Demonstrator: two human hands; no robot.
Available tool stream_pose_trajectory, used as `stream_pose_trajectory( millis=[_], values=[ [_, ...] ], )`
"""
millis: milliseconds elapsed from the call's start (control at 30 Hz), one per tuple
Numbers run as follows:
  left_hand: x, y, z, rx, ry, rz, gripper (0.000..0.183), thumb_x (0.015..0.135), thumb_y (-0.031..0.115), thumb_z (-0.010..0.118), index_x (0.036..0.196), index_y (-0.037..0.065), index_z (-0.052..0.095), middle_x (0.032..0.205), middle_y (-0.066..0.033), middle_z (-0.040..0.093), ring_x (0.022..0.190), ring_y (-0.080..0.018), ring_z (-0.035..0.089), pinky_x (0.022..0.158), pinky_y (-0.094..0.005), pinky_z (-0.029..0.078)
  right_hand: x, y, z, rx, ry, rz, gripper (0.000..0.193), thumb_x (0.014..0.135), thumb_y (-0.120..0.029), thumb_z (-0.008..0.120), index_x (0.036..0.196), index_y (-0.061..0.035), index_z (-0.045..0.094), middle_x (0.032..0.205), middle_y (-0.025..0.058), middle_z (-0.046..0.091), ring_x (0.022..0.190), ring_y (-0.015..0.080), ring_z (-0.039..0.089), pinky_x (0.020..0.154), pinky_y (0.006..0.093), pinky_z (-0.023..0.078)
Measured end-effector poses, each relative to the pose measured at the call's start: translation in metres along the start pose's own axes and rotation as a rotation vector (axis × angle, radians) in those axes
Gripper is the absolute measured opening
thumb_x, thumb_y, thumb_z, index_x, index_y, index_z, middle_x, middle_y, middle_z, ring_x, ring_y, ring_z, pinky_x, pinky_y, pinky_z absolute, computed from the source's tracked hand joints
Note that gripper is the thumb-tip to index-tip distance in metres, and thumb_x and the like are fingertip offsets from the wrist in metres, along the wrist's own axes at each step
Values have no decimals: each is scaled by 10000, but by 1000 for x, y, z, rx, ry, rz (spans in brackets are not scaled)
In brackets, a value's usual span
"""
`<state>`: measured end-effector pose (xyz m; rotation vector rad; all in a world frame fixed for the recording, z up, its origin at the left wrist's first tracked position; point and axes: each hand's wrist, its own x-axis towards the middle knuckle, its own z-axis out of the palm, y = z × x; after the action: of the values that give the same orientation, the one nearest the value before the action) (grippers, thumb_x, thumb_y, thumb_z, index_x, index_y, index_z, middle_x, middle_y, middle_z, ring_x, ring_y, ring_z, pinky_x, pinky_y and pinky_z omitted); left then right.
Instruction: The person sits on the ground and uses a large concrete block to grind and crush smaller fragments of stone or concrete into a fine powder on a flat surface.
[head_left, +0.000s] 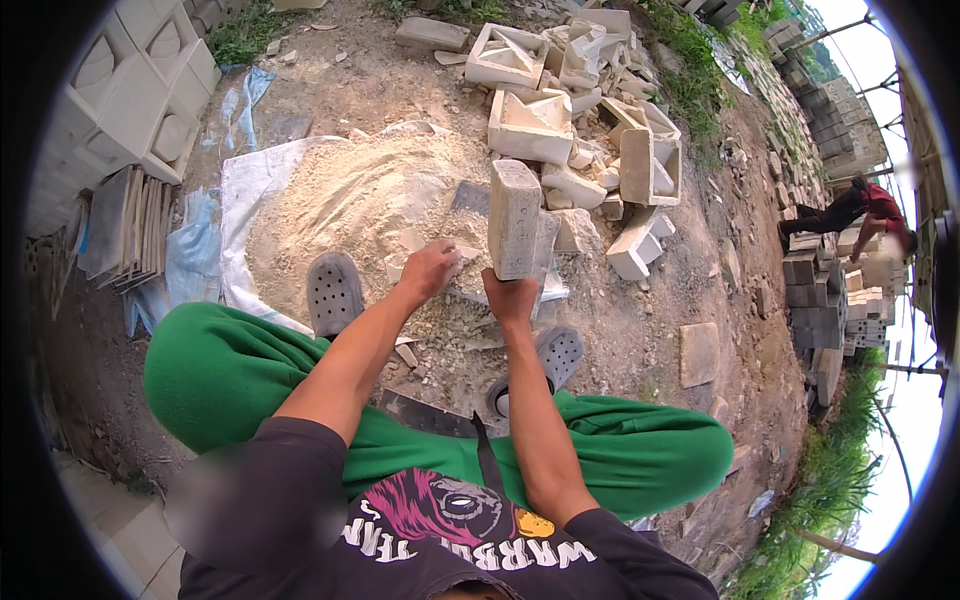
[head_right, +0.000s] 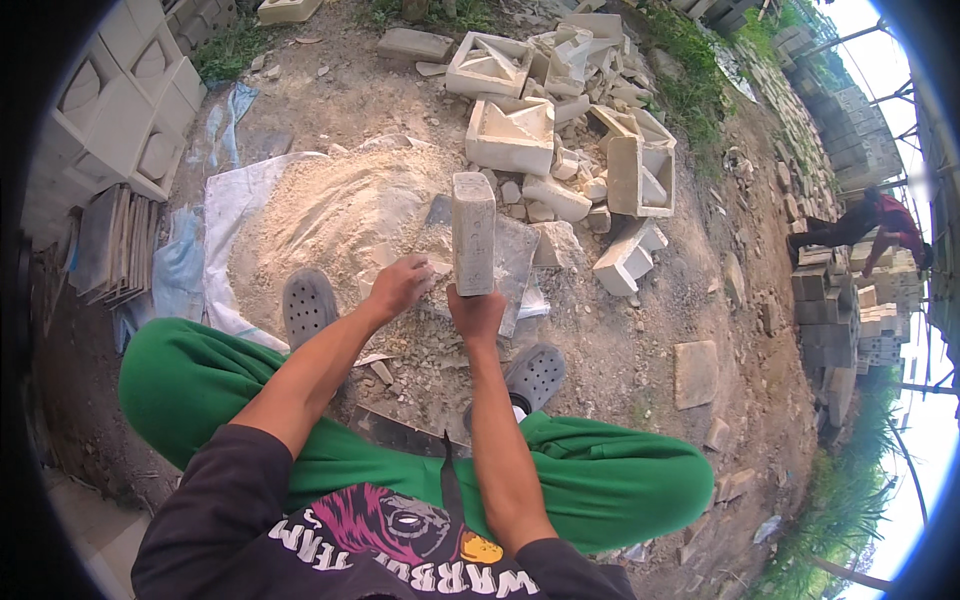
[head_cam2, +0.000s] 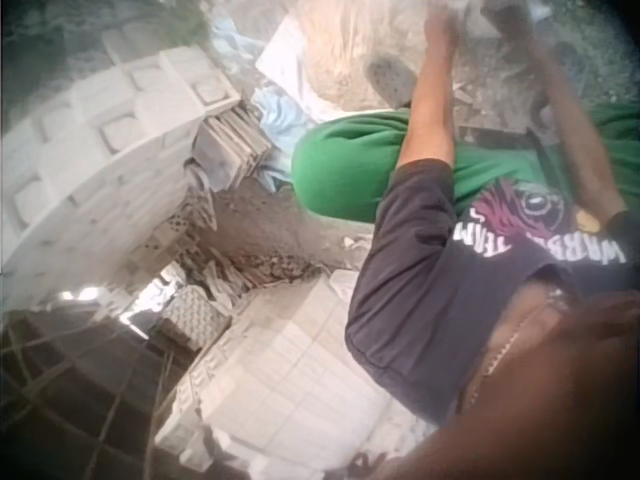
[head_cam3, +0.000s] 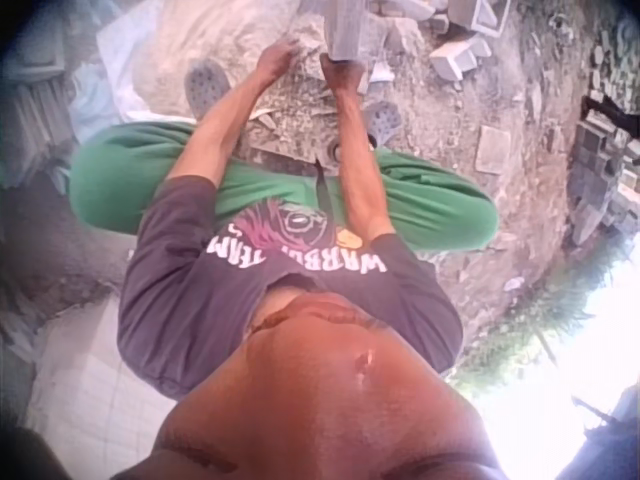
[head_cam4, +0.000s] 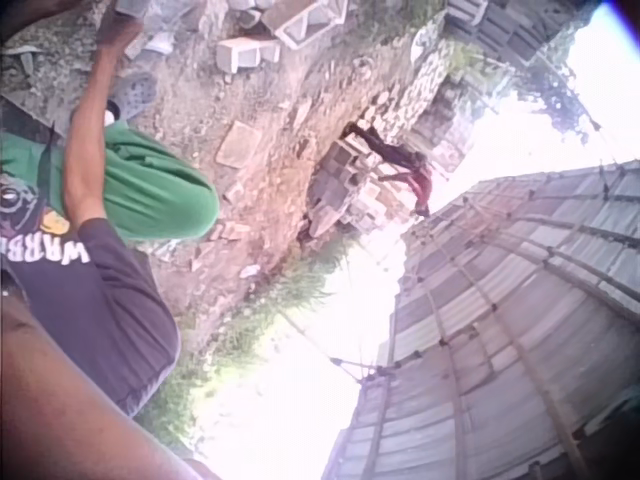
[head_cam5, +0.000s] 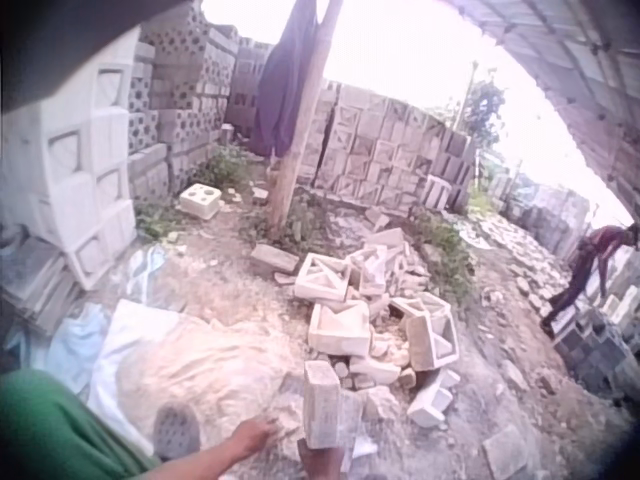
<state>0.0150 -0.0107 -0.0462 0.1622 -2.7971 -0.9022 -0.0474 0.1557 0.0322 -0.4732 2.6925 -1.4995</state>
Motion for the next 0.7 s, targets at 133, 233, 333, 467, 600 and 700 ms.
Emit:
stream_pose_trajectory(
  millis=[133, 233, 333, 467, 600, 700],
  values=[
    [1, -1, 1, -1, -14, -50, 191, 876, 187, 660, 1043, 105, 703, 1166, -121, 649, 1066, -317, 638, 862, -404, 556, -35, 33, 13, -233, -204, 327, 365, 693, -295, 744, 937, -25, 712, 859, 237, 706, 847, 406, 703, 758, 469, 554],
    [-1, -2, -1, -7, -35, -78, 173, 869, 172, 639, 1014, 100, 698, 1165, -116, 644, 1086, -312, 629, 868, -402, 557, -31, 28, 9, -388, -303, 545, 415, 686, -341, 736, 966, -36, 713, 920, 240, 713, 923, 404, 694, 811, 464, 542],
    [0, -1, 0, 3, -19, -75, 176, 838, 163, 666, 1000, 104, 704, 1158, -110, 651, 1063, -313, 635, 858, -407, 555, -11, 9, -7, -250, -211, 394, 408, 674, -325, 742, 952, -28, 713, 889, 231, 716, 883, 392, 702, 770, 448, 542],
    [-1, -5, -3, 28, 59, -18, 182, 822, 163, 690, 993, 103, 708, 1132, -106, 664, 1048, -317, 637, 848, -409, 553, 11, -17, -11, -122, -118, 205, 364, 683, -308, 739, 884, -6, 705, 780, 216, 704, 795, 385, 712, 696, 449, 542],
    [2, -2, -5, 1, 30, -4, 171, 823, 161, 688, 980, 95, 704, 1117, -101, 670, 1044, -316, 638, 846, -407, 554, -2, 6, 2, 11, 12, -6, 378, 688, -305, 740, 913, -2, 718, 783, 220, 706, 793, 386, 713, 691, 461, 543],
    [9, 0, -4, 31, -88, -77, 179, 815, 168, 696, 980, 100, 707, 1124, -95, 674, 1043, -312, 639, 849, -407, 554, -22, 39, 9, -160, -200, 245, 400, 680, -302, 744, 952, -10, 724, 842, 232, 712, 846, 394, 708, 748, 473, 544]
  ],
)
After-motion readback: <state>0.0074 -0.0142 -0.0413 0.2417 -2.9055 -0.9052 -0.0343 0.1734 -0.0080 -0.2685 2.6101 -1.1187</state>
